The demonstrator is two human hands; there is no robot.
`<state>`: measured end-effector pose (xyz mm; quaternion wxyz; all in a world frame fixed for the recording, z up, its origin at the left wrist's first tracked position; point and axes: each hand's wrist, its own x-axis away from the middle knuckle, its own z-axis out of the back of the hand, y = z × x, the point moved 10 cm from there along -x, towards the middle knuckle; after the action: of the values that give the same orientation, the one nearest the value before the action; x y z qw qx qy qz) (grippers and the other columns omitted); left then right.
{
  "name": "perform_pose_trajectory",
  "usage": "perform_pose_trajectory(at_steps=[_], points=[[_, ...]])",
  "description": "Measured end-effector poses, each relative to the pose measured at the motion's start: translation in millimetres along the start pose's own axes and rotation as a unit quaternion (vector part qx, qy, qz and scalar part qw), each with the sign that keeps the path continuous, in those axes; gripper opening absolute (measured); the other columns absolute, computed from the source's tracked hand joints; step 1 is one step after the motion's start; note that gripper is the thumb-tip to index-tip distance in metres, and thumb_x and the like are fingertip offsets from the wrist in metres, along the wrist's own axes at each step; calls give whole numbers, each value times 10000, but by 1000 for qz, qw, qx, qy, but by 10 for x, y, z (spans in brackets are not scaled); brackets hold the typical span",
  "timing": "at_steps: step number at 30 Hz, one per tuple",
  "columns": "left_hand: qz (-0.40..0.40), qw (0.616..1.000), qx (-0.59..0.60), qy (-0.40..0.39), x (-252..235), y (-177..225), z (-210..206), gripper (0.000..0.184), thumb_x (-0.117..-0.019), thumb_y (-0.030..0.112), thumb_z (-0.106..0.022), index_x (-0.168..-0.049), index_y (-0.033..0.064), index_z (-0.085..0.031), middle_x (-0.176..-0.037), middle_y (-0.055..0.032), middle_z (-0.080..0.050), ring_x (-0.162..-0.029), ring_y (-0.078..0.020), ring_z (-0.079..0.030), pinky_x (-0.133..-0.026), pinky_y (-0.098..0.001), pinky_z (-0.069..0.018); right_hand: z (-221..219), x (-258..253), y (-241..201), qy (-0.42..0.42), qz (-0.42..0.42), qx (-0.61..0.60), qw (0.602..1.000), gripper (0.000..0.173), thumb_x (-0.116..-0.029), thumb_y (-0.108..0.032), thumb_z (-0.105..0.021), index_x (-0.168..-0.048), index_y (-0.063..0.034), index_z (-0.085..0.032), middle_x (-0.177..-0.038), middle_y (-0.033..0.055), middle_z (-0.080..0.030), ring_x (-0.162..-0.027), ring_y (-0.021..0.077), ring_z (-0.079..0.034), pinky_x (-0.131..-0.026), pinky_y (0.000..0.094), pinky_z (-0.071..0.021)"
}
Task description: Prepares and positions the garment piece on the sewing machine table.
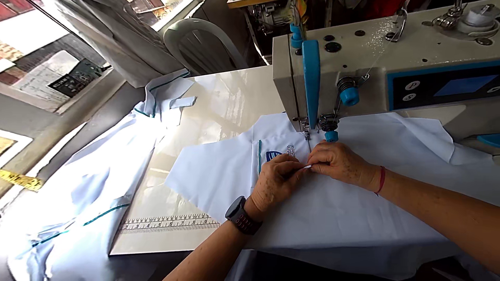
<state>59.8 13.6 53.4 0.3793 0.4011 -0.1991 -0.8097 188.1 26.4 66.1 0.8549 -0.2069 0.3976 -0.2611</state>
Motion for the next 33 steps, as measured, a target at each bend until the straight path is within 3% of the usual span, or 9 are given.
perform_pose_trajectory(at_steps=[6,18,20,22,24,28,33], points=[[-2,1000,-8,4,2,0,22,172,-914,159,-676,-871,42,-793,-902,-25,-737,-862,-16,-682,-806,-154,-549,-37,-10,-8,-46,-5,14,999,138,-803,27,-672,-860,-39,-779,-904,81,-744,-899,186,-685,-817,276,-541],[17,1000,-9,5,-6,-13,6,144,-900,175,-700,-880,62,-786,-894,-5,-734,-832,-7,-676,-768,-153,-551,-28,-8,-11,-35,-1,29,999,177,-906,-79,-608,-860,-42,-775,-892,66,-740,-882,159,-677,-801,250,-524],[17,1000,-12,6,-15,-7,7,144,-893,166,-688,-872,61,-784,-886,-8,-735,-823,-8,-678,-762,-155,-552,-27,-1,-57,-38,15,39,998,197,-832,-79,-581,-865,-37,-770,-905,78,-738,-887,178,-679,-803,281,-530],[16,1000,-12,8,-16,-12,5,141,-889,165,-686,-861,63,-781,-877,-6,-733,-817,-10,-676,-756,-157,-550,-27,-4,-88,-29,13,49,998,185,-780,-149,-634,-850,-46,-770,-894,75,-735,-872,181,-683,-794,300,-535],[17,1000,-10,8,-15,-20,2,133,-886,166,-696,-858,66,-780,-871,-4,-733,-818,-12,-676,-756,-157,-550,-44,-3,-48,-24,-9,49,998,169,-822,-218,-709,-841,-60,-765,-878,62,-734,-862,169,-682,-785,286,-532],[25,999,-24,9,-12,-31,-8,111,-870,152,-693,-869,69,-767,-857,3,-713,-751,-3,-645,-698,-147,-533,-13,-25,-3,-5,-18,22,1000,98,-859,-80,-691,-824,-53,-778,-846,50,-743,-841,137,-682,-772,235,-524],[18,999,-45,8,-19,-8,-10,147,-879,165,-688,-880,62,-793,-884,-23,-704,-775,-23,-649,-705,-154,-533,31,-26,-27,26,-3,26,999,96,-850,-60,-674,-846,-41,-768,-763,49,-719,-738,115,-660,-696,216,-508]])
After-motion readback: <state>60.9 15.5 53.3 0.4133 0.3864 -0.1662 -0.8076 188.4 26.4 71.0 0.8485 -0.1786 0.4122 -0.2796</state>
